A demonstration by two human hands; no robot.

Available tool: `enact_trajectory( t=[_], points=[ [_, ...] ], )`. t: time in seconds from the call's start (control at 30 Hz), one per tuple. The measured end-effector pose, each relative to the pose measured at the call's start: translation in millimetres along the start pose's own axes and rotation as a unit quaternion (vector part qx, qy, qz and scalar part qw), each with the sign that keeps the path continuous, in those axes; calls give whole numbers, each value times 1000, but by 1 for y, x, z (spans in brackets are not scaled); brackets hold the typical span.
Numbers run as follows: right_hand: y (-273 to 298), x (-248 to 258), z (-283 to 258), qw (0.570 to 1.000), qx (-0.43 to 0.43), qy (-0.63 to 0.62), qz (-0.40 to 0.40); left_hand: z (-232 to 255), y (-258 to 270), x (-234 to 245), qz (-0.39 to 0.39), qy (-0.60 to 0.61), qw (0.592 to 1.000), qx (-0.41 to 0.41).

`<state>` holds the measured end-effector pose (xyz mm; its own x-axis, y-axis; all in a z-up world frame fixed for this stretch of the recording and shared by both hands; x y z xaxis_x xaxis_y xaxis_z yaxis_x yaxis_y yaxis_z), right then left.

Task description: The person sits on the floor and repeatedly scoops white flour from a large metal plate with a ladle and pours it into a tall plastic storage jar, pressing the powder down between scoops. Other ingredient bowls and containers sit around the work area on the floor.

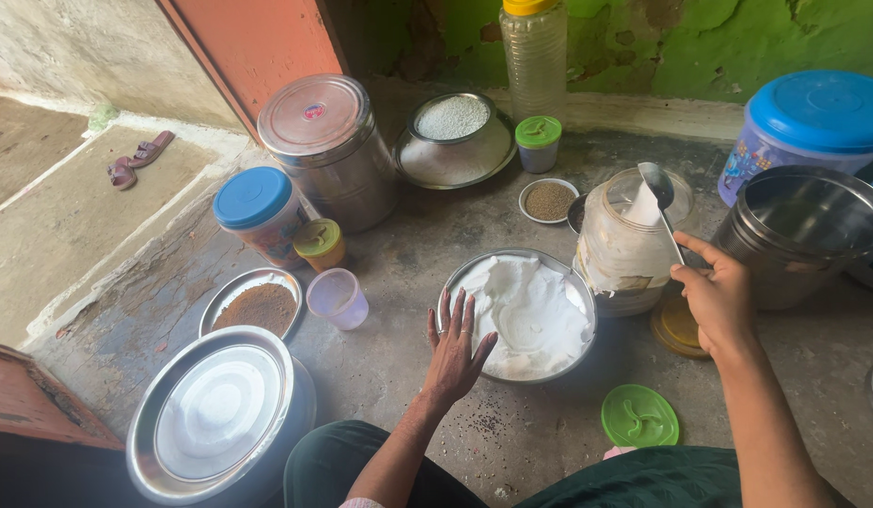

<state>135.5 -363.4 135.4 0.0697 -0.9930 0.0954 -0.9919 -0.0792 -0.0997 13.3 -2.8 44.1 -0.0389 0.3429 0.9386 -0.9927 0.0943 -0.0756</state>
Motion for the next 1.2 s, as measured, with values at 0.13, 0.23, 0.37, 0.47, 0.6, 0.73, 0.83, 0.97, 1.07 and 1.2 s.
enact_trajectory(
  t=[0.13, 0.23, 0.37, 0.47, 0.6, 0.73, 0.83, 0.97, 1.07, 1.2],
  points=[
    [5, -6, -8, 1000, 4, -3, 3, 0, 0, 1, 9, 3, 1000, -2],
    [12, -15, -18, 1000, 26, -4, -12, 0, -1, 1, 6, 9, 1000, 4],
    [22, -42, -33, 988, 101, 62, -94, -3, -2, -4, -21, 24, 999, 30],
    [31, -63, -27, 956, 28, 238, -167, -7, -2, -11, -62, 43, 996, 49],
    [40, -91, -8, 906, -29, 315, -282, -15, -2, -26, -154, 40, 983, 87],
    [50, -106, 8, 829, -68, 386, -398, -23, -1, -37, -182, 35, 977, 107],
    [53, -107, 9, 798, -104, 401, -438, -29, -4, -40, -182, 29, 977, 107],
    [57, -96, 5, 779, -132, 391, -471, -35, -8, -42, -171, 23, 979, 107],
    [57, -99, 13, 766, -107, 416, -479, -38, -11, -42, -165, 14, 980, 109],
    [58, -115, 29, 762, -40, 432, -481, -37, -14, -44, -178, 19, 977, 113]
  ],
)
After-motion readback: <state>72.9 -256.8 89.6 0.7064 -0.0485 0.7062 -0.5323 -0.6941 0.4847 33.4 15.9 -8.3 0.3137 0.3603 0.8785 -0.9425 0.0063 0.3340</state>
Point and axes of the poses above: each hand's wrist, its own y-axis away from the middle knuckle, its own x-axis out of the back of the hand, z = x × y, the point moved 4 cm from there along -y, towards the middle knuckle, and after that the axes turned 11 degrees about -z, right-handed, at the moved point
